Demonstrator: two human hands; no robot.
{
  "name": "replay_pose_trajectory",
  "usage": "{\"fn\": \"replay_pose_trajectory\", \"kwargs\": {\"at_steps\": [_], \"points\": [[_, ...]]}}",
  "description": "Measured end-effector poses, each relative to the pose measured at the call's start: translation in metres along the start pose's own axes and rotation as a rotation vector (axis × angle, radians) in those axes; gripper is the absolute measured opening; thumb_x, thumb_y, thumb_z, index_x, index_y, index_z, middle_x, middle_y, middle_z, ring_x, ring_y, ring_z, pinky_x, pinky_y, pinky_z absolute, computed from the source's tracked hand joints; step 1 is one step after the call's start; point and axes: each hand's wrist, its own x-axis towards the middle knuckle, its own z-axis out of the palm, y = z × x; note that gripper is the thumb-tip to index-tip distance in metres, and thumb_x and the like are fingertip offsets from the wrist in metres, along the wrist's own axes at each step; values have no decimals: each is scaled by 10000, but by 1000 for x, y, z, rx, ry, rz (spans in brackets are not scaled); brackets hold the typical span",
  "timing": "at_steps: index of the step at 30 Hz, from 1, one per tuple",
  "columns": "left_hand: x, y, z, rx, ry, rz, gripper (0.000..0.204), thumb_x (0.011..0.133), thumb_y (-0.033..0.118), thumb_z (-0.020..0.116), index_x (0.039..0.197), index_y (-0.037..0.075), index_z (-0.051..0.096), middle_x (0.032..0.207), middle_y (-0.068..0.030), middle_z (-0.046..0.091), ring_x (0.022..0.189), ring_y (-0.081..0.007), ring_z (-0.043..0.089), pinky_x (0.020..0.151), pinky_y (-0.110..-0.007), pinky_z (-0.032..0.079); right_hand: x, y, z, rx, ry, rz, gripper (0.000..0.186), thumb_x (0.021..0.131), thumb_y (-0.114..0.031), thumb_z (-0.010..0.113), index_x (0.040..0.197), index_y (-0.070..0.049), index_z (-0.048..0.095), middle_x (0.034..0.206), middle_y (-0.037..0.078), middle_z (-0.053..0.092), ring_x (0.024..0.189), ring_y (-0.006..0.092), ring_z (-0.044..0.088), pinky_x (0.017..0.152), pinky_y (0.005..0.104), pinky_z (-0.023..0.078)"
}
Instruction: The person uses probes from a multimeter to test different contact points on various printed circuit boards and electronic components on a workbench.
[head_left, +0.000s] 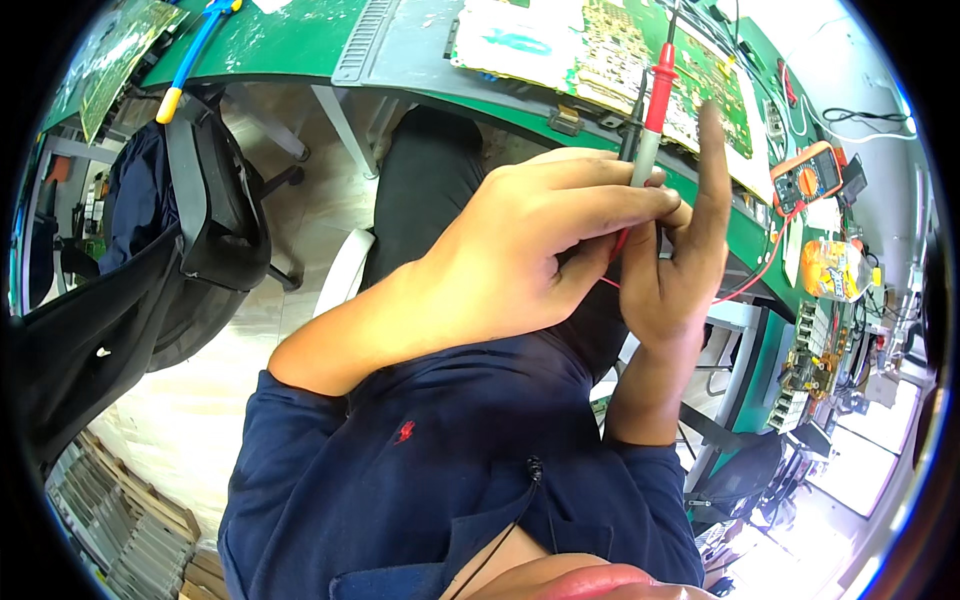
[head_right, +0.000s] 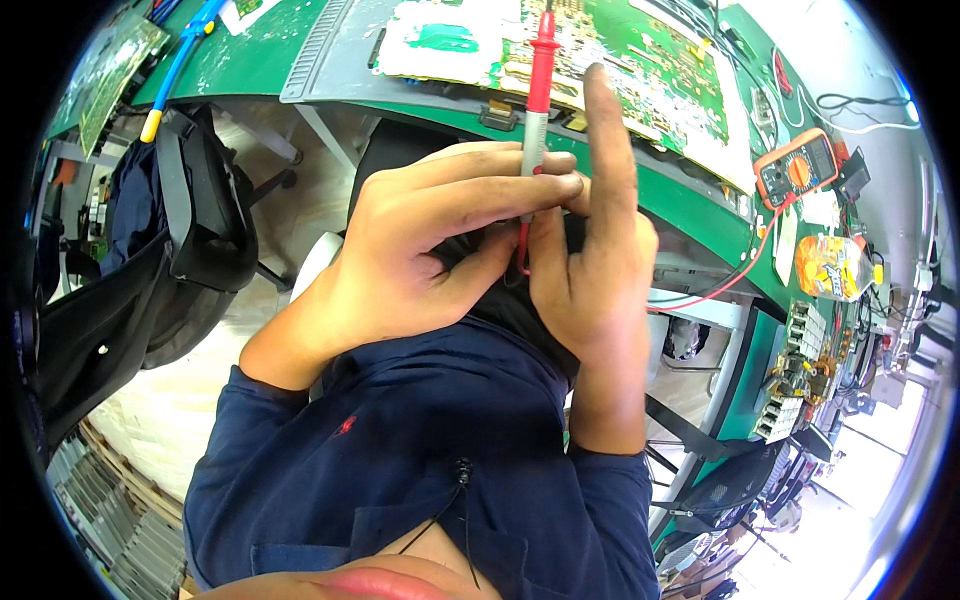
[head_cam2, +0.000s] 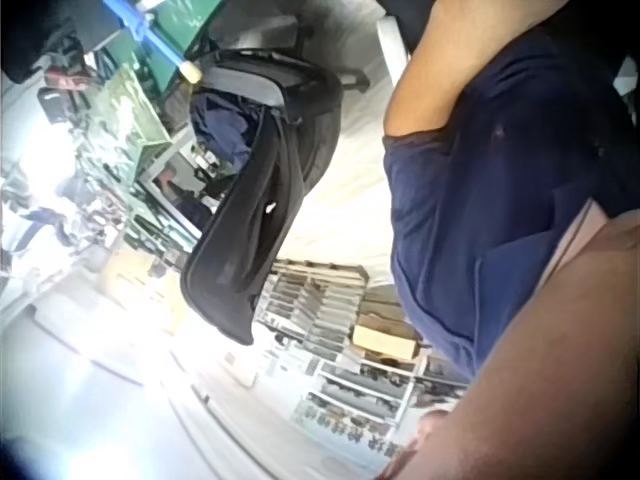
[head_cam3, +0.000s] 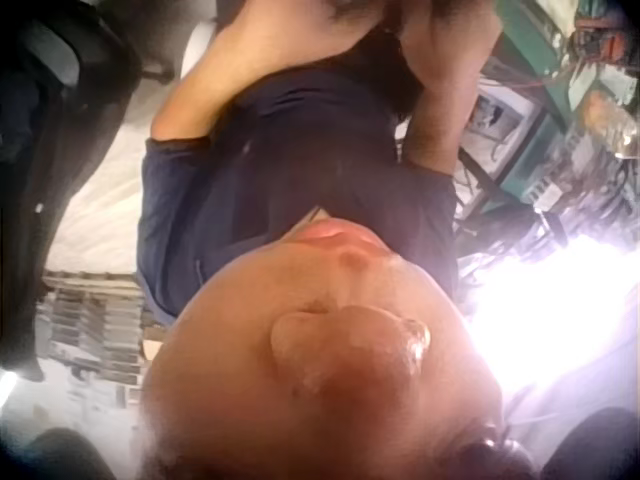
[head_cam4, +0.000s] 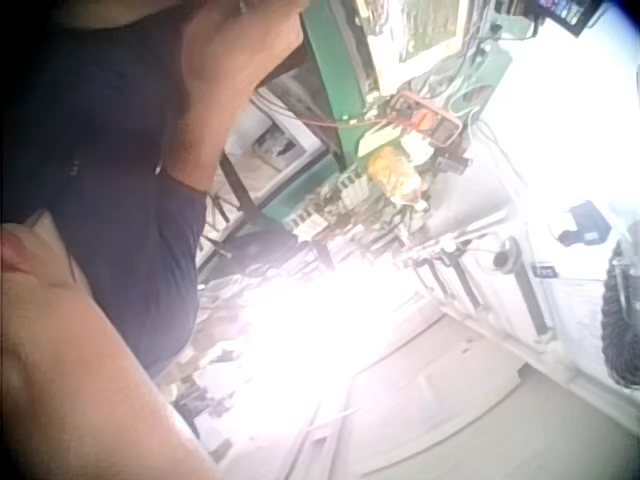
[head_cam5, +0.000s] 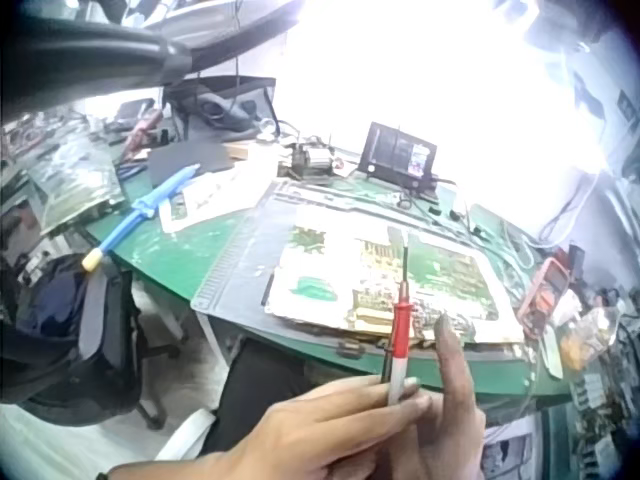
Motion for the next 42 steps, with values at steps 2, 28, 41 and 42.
{"fn": "replay_pose_trajectory", "kwargs": {"at_steps": [2,28,41,42], "points": [[1,0,-7,12,-31,-26,462,644,-111,619,1073,53,675,989,-134,664,922,-311,646,742,-346,541,4,3,2,-122,-15,-96,626,733,106,558,1342,-9,467,1144,172,619,628,245,618,617,325,502],[-3,-10,-33,10,-46,95,276,702,65,660,967,-13,665,887,-170,665,853,-324,628,774,-381,499,-15,-1,-66,520,220,-282,484,725,-18,670,1195,-36,555,1012,73,630,814,165,612,715,294,500],[-5,-12,-28,-11,-22,112,259,711,63,650,962,-2,665,826,-148,655,806,-315,626,733,-389,493,-16,-2,-74,583,223,-310,407,758,-74,644,1155,-73,555,970,30,625,783,135,599,697,287,482],[-5,-12,-27,-5,-14,115,259,712,65,650,962,-1,665,823,-148,654,806,-315,626,733,-389,493,-17,-2,-74,586,221,-312,401,761,-78,642,1152,-76,555,967,26,625,781,133,598,696,286,481]]}}
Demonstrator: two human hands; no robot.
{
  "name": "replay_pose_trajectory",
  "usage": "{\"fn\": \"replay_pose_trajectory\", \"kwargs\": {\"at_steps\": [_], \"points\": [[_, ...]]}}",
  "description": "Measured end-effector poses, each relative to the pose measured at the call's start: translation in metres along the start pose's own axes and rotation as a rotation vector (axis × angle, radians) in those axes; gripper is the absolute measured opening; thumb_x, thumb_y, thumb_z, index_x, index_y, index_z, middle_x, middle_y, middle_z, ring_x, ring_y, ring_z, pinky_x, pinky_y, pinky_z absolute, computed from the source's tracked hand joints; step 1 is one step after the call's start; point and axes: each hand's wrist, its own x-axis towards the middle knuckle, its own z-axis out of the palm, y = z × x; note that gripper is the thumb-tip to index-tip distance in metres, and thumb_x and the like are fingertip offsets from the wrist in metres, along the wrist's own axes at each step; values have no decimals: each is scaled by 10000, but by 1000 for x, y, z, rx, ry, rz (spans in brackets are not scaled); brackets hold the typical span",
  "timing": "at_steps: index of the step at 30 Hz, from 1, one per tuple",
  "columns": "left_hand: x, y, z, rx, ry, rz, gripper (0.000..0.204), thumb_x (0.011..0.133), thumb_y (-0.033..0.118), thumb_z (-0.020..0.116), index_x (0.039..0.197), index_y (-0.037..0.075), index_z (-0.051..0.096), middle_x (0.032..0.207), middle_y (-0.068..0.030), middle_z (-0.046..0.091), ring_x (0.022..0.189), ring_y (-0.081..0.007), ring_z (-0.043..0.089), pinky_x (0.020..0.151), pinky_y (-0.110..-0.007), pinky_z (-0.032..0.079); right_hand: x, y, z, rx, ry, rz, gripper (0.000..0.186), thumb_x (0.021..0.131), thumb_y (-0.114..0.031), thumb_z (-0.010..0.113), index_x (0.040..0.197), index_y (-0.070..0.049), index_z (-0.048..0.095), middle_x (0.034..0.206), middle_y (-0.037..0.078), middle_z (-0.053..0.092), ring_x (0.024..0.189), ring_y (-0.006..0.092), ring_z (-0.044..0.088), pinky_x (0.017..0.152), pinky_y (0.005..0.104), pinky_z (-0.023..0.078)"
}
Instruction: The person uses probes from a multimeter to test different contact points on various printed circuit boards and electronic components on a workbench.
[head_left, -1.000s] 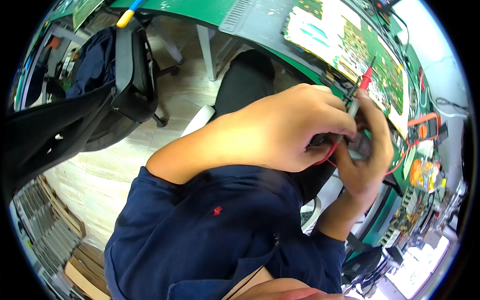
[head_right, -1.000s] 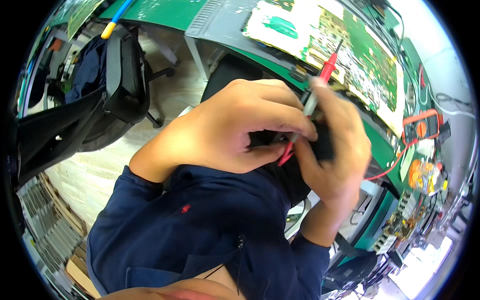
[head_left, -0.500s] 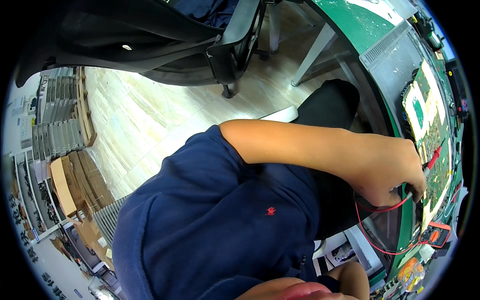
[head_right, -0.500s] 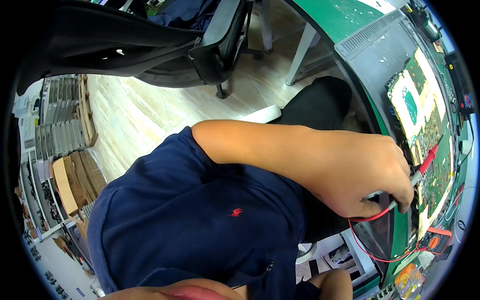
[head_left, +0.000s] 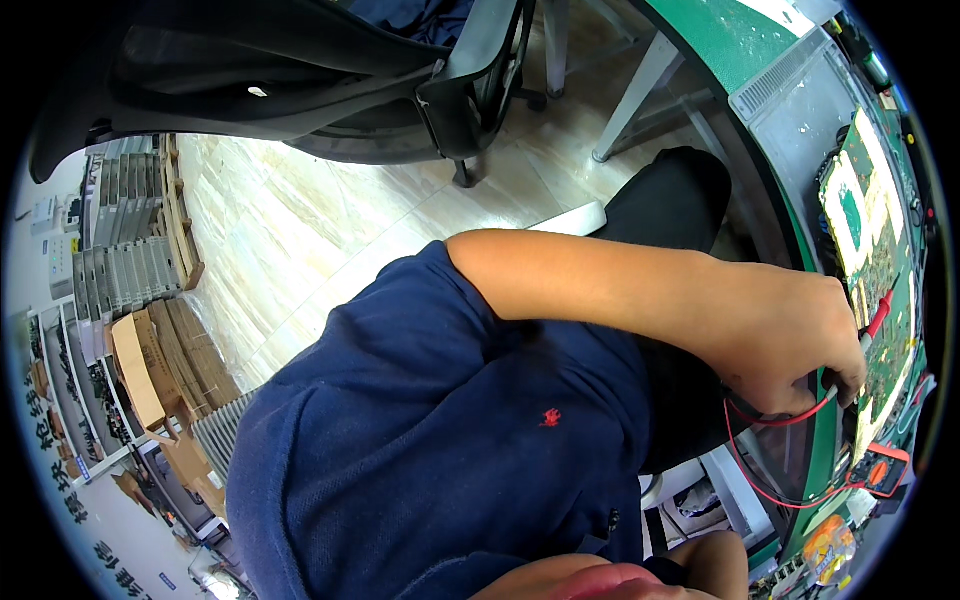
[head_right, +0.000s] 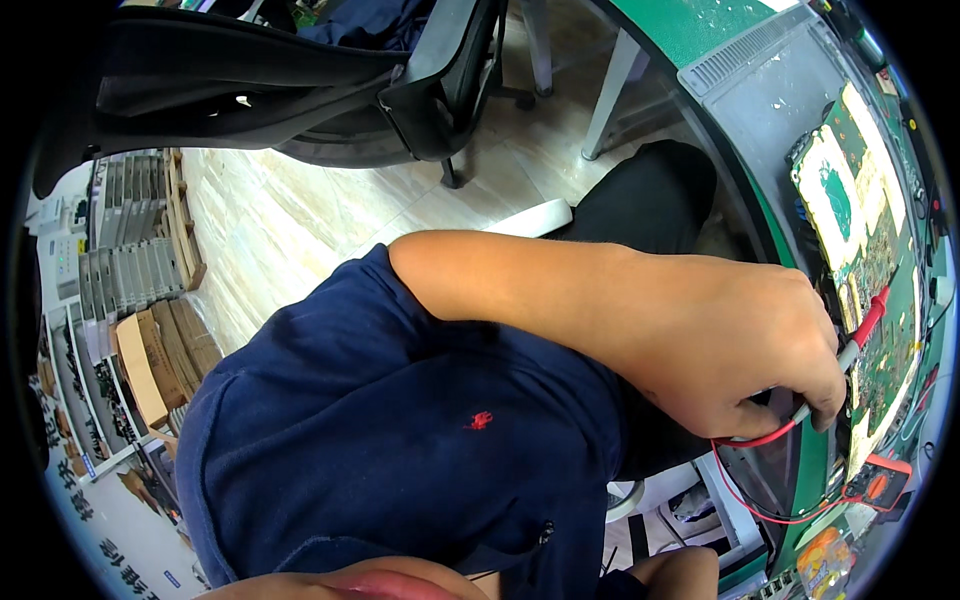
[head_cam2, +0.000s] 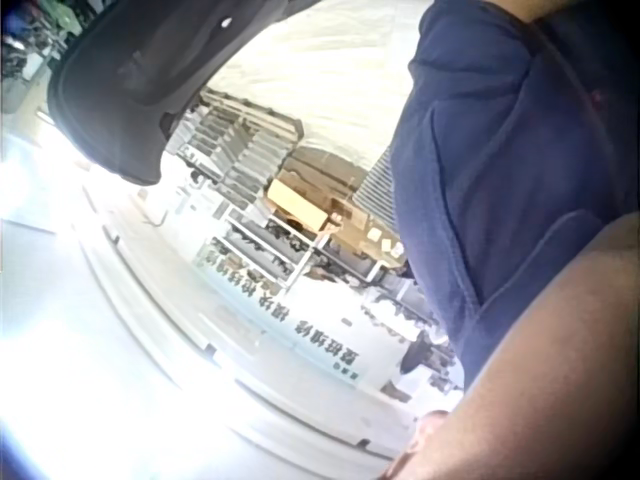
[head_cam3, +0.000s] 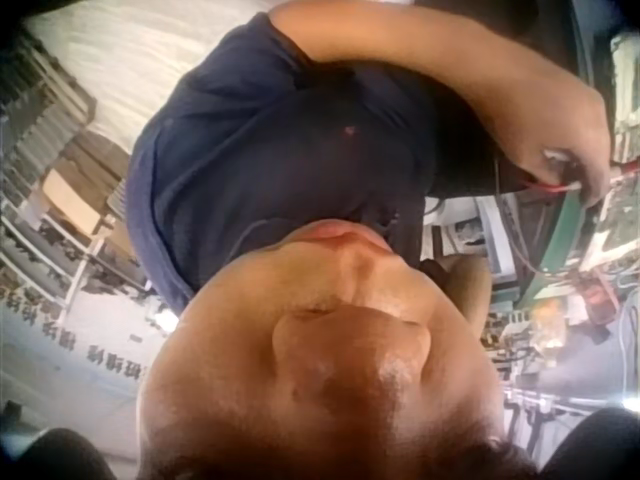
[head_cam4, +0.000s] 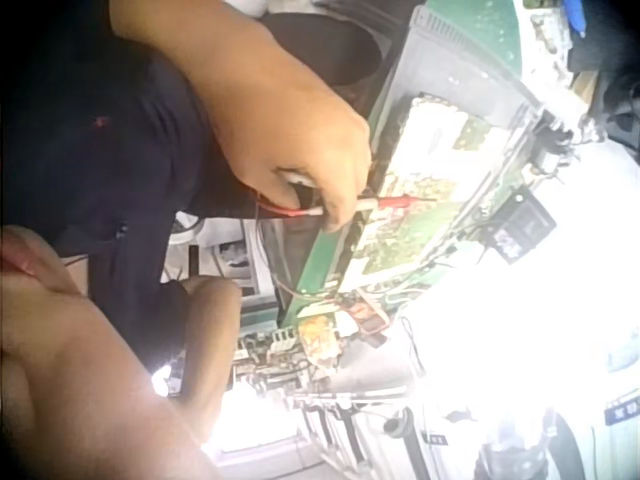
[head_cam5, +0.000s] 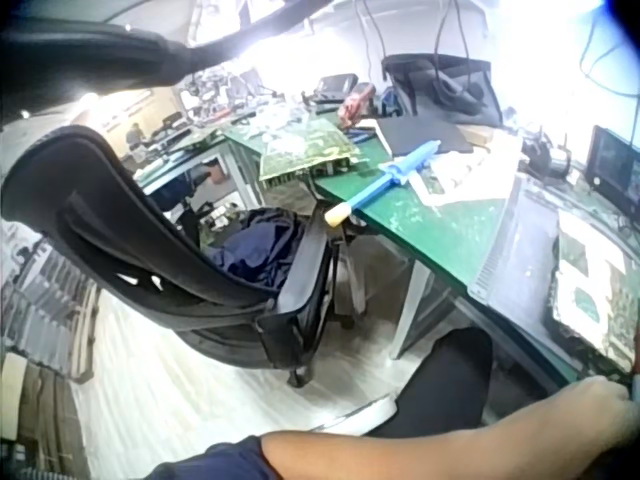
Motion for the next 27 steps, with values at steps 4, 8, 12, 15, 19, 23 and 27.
{"fn": "replay_pose_trajectory", "kwargs": {"at_steps": [4,8,12,15,19,23,27], "points": [[1,1,1,16,-33,-38,254,714,75,650,956,2,664,813,-148,649,804,-318,623,724,-394,492,2,-3,-6,1,4,-9,377,772,-95,634,1140,-87,555,954,13,623,772,124,594,691,284,475],[-1,3,4,-11,-39,-41,257,700,75,661,949,10,670,801,-158,650,785,-329,628,707,-396,502,2,-10,-10,-19,9,-12,353,782,-112,626,1128,-98,555,941,0,622,763,115,590,685,282,470],[-1,2,5,-44,-50,-67,281,689,78,661,964,29,690,800,-167,664,763,-335,645,703,-390,522,3,-18,-11,-52,1,-25,330,792,-130,618,1116,-110,555,928,-14,620,753,106,585,680,280,464],[2,4,6,-43,-60,-83,257,700,73,659,951,31,688,793,-161,661,768,-339,640,698,-399,518,4,-21,-11,-61,-2,-35,313,800,-142,612,1106,-118,554,919,-24,619,746,99,582,676,279,460],[1,5,4,-31,-76,-113,217,709,79,666,918,22,679,784,-161,653,774,-345,634,692,-409,511,3,-23,-12,-77,6,-43,289,811,-160,605,1094,-130,554,906,-37,617,737,89,578,670,277,455],[1,7,3,-55,-62,-150,198,714,80,665,903,18,670,787,-165,649,769,-350,630,689,-411,507,4,-25,-10,-80,-3,-51,267,821,-177,597,1082,-141,554,893,-50,616,728,80,574,665,274,449],[-1,4,5,-53,-47,-117,205,715,79,665,910,15,668,790,-166,648,772,-350,630,686,-410,508,4,-30,-12,-83,-7,-69,244,832,-194,589,1070,-152,554,880,-63,614,719,71,570,659,272,443]]}}
